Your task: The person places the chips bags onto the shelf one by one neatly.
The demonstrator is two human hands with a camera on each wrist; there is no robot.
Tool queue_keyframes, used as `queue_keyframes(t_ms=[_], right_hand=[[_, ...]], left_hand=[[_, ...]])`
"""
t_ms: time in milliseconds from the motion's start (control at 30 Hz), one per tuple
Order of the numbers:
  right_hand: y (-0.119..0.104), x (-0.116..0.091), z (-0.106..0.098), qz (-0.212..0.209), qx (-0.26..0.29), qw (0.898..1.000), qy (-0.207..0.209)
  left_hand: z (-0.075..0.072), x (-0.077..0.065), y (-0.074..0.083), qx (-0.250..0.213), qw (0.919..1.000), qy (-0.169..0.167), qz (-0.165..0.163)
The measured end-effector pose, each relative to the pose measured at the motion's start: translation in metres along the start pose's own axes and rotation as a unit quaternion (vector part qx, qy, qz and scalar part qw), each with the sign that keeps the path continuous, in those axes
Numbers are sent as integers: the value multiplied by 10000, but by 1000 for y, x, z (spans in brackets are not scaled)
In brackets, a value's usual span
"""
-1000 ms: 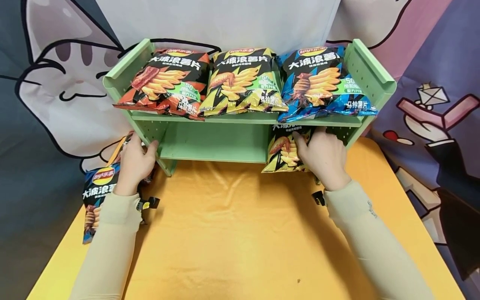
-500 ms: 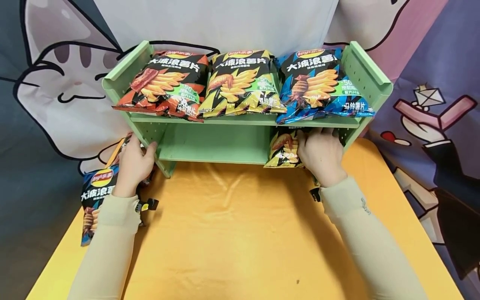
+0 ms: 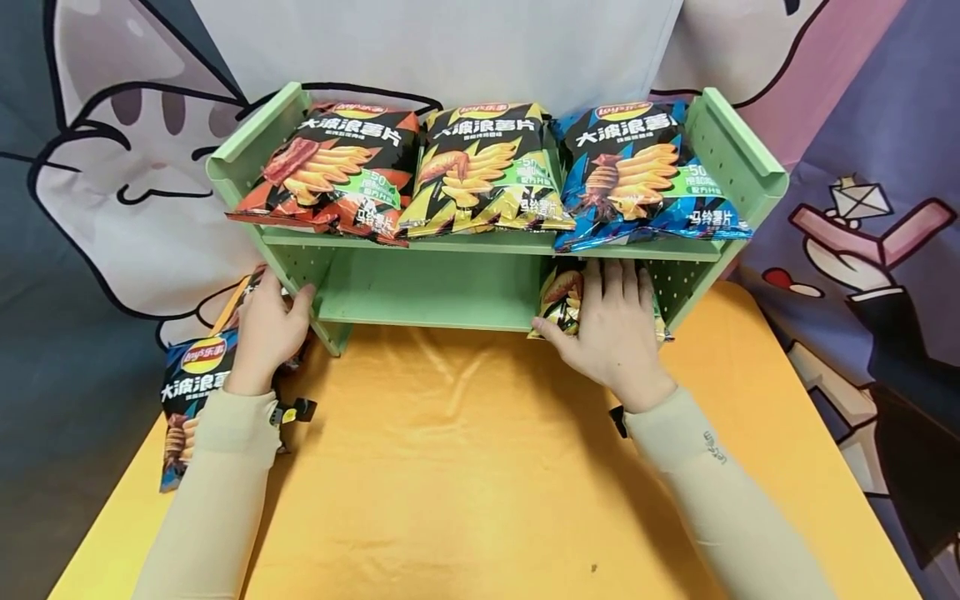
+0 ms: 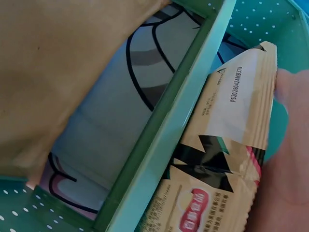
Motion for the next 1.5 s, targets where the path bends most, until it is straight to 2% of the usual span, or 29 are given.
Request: queue_keyframes(t_ms=[167, 400, 700, 800, 867, 933, 967, 1033, 1100, 1167, 1233, 1300, 1367, 1433, 1500], right_hand=[[5, 2, 4, 10, 27, 10000, 2], [16, 3, 6, 325, 93, 9992, -204], [18, 3, 6, 255, 278, 9991, -215], [18, -3, 4, 92, 560, 9983, 130], [16, -10, 1, -144, 729, 9950, 662], [14, -18, -3, -358, 840, 9853, 1444], [13, -23, -5, -405, 887, 9773, 1882], [12, -32, -10, -267, 981, 9552, 2778], [14, -43, -14, 73, 1111, 9279, 3558], [21, -53, -16, 475, 1236, 9045, 4054], [32, -64, -14, 845, 1326, 8929, 4218], [42, -72, -12, 1085, 1423, 8916, 4161], [53, -80, -6, 1246, 1526, 8976, 3945], [63, -88, 1, 1374, 1642, 9098, 3555], [71, -95, 8, 1480, 1762, 9283, 2921]], left_hand=[[-1, 0, -1, 5, 10000, 42, 9], [-1, 0, 0, 13, 10000, 42, 47], [-1, -1, -1, -16, 10000, 67, 49], [-1, -1, -1, -37, 10000, 40, 33], [-1, -1, -1, -57, 10000, 21, 29], [-1, -1, 0, -73, 10000, 19, 37], [-1, -1, 0, -75, 10000, 21, 39], [-1, -1, 1, -77, 10000, 23, 48], [-1, -1, 2, -74, 10000, 13, 46], [0, -1, 2, -66, 10000, 9, 32], [0, 0, 1, -63, 10000, 15, 23], [0, 0, 0, -64, 10000, 24, 16], [-1, 0, 0, -68, 10000, 34, 13], [0, -1, 0, -70, 10000, 35, 9], [1, -1, 0, -49, 10000, 20, 4]])
Point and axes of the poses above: each hand's wrist, its own x-axis towards the middle knuckle, its own z-axis out of the palm, y = z × x, the point moved 2 cm from there along x, towards the middle knuckle, and after that the axes turned 9 degrees about -z, right-handed, at the moved point
